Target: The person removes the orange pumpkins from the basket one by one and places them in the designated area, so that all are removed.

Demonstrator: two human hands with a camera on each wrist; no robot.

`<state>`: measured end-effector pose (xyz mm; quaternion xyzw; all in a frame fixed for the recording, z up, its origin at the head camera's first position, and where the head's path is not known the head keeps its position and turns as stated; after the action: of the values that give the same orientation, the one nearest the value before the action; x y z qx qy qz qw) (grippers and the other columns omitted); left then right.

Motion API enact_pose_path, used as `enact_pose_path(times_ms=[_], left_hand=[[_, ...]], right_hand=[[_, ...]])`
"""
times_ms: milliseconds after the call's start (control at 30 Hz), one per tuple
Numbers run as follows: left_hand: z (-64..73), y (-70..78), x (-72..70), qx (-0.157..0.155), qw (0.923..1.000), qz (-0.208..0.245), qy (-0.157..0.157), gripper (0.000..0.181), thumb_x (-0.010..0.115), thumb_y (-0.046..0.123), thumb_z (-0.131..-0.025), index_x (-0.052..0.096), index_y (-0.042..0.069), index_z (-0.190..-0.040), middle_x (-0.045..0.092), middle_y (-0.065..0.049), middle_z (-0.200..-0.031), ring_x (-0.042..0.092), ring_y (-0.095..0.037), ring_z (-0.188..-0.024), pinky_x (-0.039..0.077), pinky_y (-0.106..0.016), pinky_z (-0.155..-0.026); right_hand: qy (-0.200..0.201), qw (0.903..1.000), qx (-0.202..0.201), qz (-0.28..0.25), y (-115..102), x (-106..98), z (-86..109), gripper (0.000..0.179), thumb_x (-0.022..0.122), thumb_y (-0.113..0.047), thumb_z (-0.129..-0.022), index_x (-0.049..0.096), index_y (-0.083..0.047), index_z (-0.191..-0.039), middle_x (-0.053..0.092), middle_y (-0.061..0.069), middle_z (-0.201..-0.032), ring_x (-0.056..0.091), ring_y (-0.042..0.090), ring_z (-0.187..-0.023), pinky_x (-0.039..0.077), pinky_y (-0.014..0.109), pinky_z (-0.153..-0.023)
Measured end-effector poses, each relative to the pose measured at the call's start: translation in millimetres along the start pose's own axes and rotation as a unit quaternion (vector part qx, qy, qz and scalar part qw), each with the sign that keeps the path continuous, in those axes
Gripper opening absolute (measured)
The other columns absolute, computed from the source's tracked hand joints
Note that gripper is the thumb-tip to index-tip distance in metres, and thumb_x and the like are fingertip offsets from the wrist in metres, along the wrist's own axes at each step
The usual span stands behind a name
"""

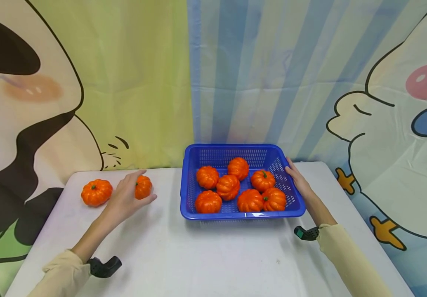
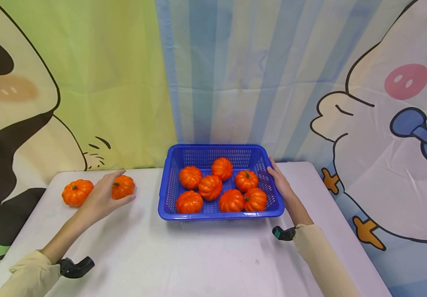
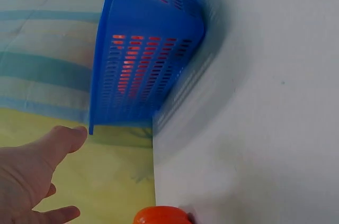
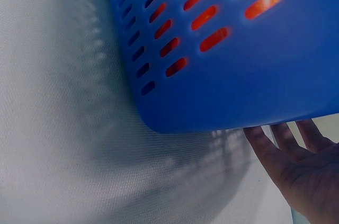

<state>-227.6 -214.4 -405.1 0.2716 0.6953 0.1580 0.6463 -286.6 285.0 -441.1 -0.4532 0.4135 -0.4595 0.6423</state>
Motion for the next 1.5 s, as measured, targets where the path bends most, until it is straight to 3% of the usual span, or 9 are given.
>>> enact_pose_path(times_ms=[333,600,833,1100,1500], left_hand=[[3.4,30.2,8.0,0.031,0.9978,0.052,-0.027,0.08,0.076,0.03,-0.083,0.035,0.006,-0.148,0.042,-0.023,-0.146,0.042,-0.042,-0.132,0.042,-0.065,-0.099],[10.2,55.4,24.5,0.059,0.9923,0.095,-0.053,0.079,0.077,0.029,-0.083,0.035,0.008,-0.147,0.044,-0.017,-0.146,0.047,-0.039,-0.131,0.051,-0.051,-0.097],[15.4,63.8,33.2,0.065,0.9889,0.118,-0.063,0.074,0.076,0.026,-0.084,0.038,0.009,-0.145,0.048,-0.014,-0.144,0.053,-0.033,-0.126,0.054,-0.045,-0.093],[19.3,71.6,33.2,0.065,0.9845,0.146,-0.073,0.068,0.074,0.028,-0.086,0.04,0.013,-0.144,0.059,-0.01,-0.129,0.063,-0.027,-0.11,0.058,-0.032,-0.084],[23.7,88.1,41.1,0.065,0.9762,0.172,-0.115,0.062,0.068,0.034,-0.09,0.042,0.014,-0.143,0.06,-0.009,-0.128,0.064,-0.019,-0.106,0.058,-0.028,-0.084]], right_hand=[[0.007,1.0,-0.001,-0.005,7.9,-7.7,-8.7,0.061,0.022,-0.035,-0.106,-0.015,-0.027,-0.154,-0.01,0.008,-0.164,0.008,0.039,-0.15,0.013,0.053,-0.121],[0.001,0.9998,-0.015,0.011,21.6,-14.0,-18.0,0.062,0.023,-0.044,-0.105,-0.015,-0.034,-0.153,-0.008,0.007,-0.165,0.011,0.037,-0.15,0.014,0.051,-0.121],[-0.001,0.9997,-0.022,0.014,23.7,-13.6,-16.7,0.062,0.022,-0.045,-0.105,-0.015,-0.03,-0.153,-0.007,0.01,-0.164,0.012,0.038,-0.15,0.014,0.052,-0.12],[0.004,0.9999,-0.016,0.001,25.5,-11.7,-17.3,0.061,0.023,-0.042,-0.106,-0.014,-0.032,-0.153,-0.009,0.005,-0.165,0.011,0.035,-0.151,0.012,0.051,-0.121],[0.01,0.9997,-0.024,0.002,27.1,-12.0,-18.2,0.062,0.024,-0.044,-0.105,-0.013,-0.031,-0.154,-0.011,0.005,-0.165,0.006,0.036,-0.151,0.009,0.053,-0.122]])
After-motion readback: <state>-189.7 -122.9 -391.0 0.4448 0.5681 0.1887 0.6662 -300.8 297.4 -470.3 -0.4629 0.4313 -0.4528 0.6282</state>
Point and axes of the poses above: each hand's wrist, its own z-axis away from the middle knuckle, its own x-axis out of the palm, y = z × x, the point moved 7 cm from there along -z, towards the middle knuckle
